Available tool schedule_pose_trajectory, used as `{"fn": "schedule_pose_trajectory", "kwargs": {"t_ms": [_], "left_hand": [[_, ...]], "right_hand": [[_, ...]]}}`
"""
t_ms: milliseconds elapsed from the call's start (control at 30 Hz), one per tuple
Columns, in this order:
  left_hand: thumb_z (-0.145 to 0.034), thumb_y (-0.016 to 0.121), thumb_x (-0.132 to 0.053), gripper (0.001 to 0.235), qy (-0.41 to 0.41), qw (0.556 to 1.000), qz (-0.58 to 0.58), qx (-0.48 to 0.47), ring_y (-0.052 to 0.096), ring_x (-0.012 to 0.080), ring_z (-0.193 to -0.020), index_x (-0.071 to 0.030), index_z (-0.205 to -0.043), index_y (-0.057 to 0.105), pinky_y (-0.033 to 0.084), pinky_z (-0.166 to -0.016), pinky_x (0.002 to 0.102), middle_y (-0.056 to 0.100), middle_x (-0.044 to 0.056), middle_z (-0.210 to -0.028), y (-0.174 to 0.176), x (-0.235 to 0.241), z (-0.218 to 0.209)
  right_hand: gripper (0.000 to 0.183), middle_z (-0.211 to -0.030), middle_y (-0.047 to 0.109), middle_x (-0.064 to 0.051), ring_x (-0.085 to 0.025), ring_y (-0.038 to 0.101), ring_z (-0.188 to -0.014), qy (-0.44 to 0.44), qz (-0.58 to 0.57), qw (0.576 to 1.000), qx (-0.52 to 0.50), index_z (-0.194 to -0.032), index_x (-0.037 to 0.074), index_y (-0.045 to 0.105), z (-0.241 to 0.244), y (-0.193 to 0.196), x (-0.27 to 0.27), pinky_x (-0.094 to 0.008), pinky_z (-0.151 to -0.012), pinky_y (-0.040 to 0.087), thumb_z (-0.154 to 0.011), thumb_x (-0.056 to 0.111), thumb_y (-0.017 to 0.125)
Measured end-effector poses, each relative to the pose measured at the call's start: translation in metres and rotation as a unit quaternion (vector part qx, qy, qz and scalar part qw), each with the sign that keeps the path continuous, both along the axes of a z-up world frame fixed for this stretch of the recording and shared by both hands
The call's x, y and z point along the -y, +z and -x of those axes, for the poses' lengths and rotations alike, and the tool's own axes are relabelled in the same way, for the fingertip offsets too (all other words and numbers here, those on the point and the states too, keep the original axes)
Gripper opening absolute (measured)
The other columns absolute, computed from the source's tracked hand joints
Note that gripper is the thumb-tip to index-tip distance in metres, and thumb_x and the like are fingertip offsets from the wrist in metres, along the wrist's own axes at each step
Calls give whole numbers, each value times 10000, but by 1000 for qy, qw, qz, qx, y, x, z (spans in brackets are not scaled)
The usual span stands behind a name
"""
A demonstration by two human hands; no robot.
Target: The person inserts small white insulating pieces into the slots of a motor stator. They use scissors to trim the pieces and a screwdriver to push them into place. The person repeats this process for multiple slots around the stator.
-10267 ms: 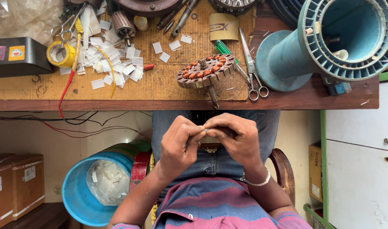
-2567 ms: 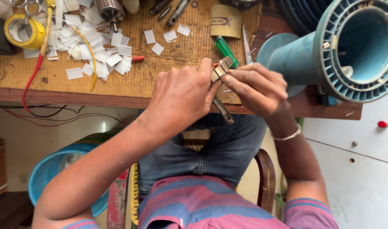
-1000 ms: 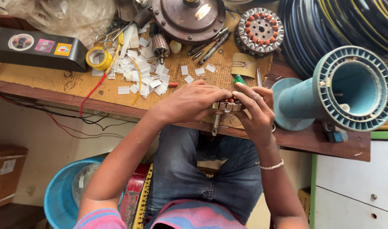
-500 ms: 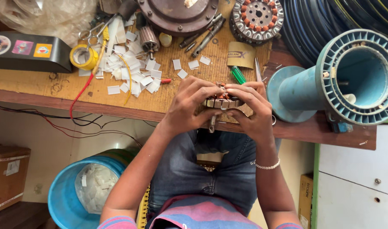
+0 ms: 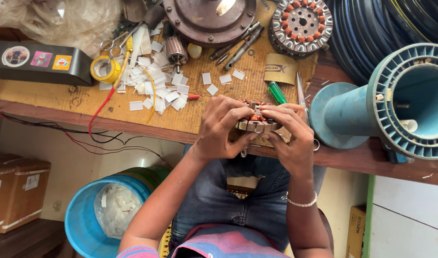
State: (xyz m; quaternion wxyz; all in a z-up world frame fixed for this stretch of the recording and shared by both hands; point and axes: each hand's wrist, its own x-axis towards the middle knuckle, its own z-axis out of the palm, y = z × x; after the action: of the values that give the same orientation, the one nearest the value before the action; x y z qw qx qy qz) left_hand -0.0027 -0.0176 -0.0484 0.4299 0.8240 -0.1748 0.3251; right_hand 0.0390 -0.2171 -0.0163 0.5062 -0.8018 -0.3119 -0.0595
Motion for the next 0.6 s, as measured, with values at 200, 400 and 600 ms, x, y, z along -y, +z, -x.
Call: {"fn": "schedule_pose_trajectory", "kwargs": {"t_ms": [200, 400, 600], "left_hand": [[-864, 848, -296, 441, 16, 1000, -7, -3, 623, 300, -1041, -94, -1178, 613, 473, -928, 455, 636, 83, -1122, 2, 2, 1], [-869, 845, -300, 443, 26, 1000, -7, -5, 618, 307, -1058, -96, -1179, 605, 476, -940, 459, 634, 86, -1137, 3, 4, 2], [-852, 860, -306, 467, 15, 1000, -3, -11, 620, 302, -1072, -107, -1192, 608, 469, -962, 466, 638, 73, -1152, 1, 4, 1]], "right_hand": [[428, -1225, 739, -67, -266, 638, -1167, -18, -7, 999, 31, -1203, 52, 709, 3, -5, -6, -382, -1042, 510, -816, 187, 835], [414, -1218, 734, -69, -270, 640, -1170, -18, -13, 998, 54, -1205, 57, 691, 0, -10, -6, -384, -1037, 509, -886, 305, 781], [382, -1184, 741, -60, -261, 635, -1123, -30, -7, 996, 83, -1169, 64, 697, -3, -15, -7, -369, -1004, 513, -905, 332, 761]]}}
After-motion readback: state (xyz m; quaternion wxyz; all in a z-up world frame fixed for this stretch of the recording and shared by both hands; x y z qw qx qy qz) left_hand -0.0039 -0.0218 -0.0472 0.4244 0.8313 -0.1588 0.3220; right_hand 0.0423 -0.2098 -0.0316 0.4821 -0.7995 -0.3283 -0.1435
